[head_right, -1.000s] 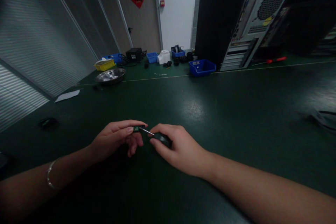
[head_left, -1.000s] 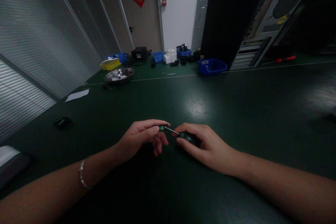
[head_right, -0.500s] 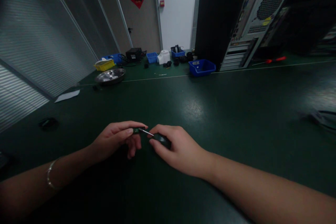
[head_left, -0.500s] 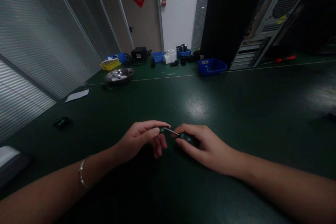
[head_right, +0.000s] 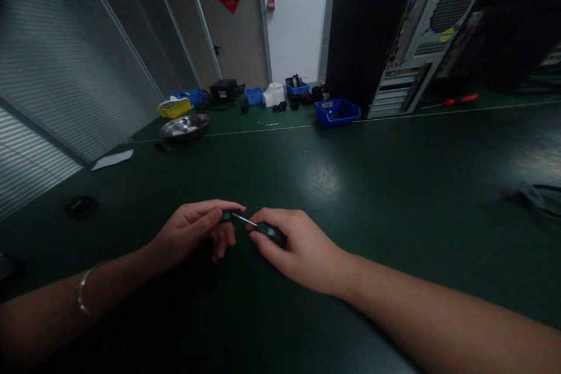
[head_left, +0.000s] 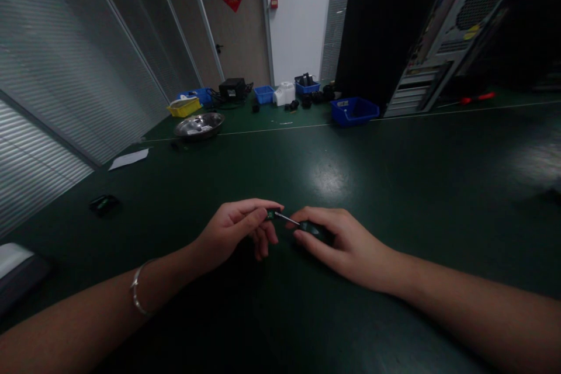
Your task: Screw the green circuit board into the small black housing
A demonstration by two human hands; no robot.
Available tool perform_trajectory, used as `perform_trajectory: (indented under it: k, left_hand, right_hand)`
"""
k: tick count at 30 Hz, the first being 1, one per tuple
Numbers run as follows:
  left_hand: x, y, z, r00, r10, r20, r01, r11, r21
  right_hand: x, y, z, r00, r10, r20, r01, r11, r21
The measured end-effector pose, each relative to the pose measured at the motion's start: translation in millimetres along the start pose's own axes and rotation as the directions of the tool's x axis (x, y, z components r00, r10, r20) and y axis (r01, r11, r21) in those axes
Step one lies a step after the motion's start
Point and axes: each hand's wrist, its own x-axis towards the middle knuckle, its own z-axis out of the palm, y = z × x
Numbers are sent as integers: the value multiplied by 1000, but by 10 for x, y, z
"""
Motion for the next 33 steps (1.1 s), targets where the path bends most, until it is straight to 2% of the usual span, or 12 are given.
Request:
perform_trajectory:
  k: [12,26,33]
  left_hand:
    - [-11,-11,-14,999,-52,4,52,998,47]
    - [14,-42,-52,987,-104,126,116,988,-99]
    - [19,-56,-63,981,-97,167,115,988,-101]
  right_hand:
    - [11,-8,-2,1000,-26,0,26,1000,2]
    - [3,-7,-9,999,-46,16,46,999,20]
    - [2,-3,-9,998,-61,29,60,998,35]
